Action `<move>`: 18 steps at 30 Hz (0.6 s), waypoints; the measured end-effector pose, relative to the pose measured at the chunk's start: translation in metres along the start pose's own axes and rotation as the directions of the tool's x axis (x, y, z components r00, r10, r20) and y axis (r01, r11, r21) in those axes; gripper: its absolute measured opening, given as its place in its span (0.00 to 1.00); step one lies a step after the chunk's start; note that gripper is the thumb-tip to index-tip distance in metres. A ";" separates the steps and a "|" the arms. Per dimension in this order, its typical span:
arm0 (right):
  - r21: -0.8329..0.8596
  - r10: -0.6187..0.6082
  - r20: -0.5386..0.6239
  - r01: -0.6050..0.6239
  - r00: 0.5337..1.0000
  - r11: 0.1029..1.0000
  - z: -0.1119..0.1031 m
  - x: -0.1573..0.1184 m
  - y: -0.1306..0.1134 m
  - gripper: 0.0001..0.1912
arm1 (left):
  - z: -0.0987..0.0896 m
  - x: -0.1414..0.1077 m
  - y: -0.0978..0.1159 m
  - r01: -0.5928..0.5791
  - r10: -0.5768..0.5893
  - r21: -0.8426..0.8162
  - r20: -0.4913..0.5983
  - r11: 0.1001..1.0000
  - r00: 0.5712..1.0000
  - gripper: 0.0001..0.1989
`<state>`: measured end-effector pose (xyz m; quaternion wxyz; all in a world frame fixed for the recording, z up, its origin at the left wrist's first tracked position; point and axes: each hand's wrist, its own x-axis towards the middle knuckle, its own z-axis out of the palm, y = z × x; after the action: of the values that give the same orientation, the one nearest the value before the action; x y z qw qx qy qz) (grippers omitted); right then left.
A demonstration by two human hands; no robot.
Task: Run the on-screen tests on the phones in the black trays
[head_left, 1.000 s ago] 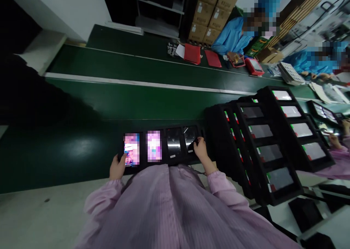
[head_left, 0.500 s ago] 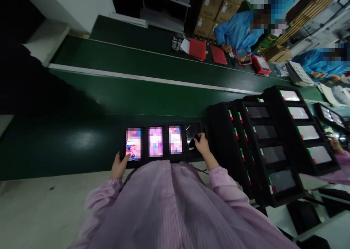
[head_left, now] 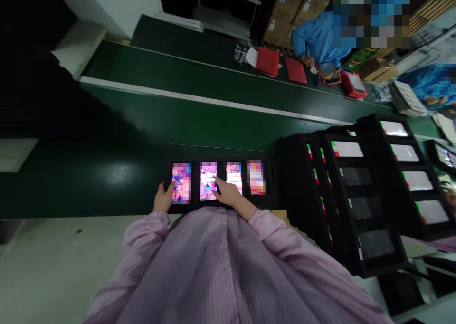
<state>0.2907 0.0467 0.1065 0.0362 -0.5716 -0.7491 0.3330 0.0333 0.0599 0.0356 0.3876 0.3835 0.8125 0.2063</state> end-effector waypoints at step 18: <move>0.147 0.366 -0.351 -0.336 0.862 0.930 -0.024 -0.075 0.091 0.19 | 0.003 -0.014 -0.005 0.091 -0.096 -0.078 -0.066 0.993 0.993 0.27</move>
<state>0.4024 0.0035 0.1008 0.1394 -0.7491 -0.5976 0.2495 0.0388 0.0458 0.0376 0.3822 0.3227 0.8344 0.2313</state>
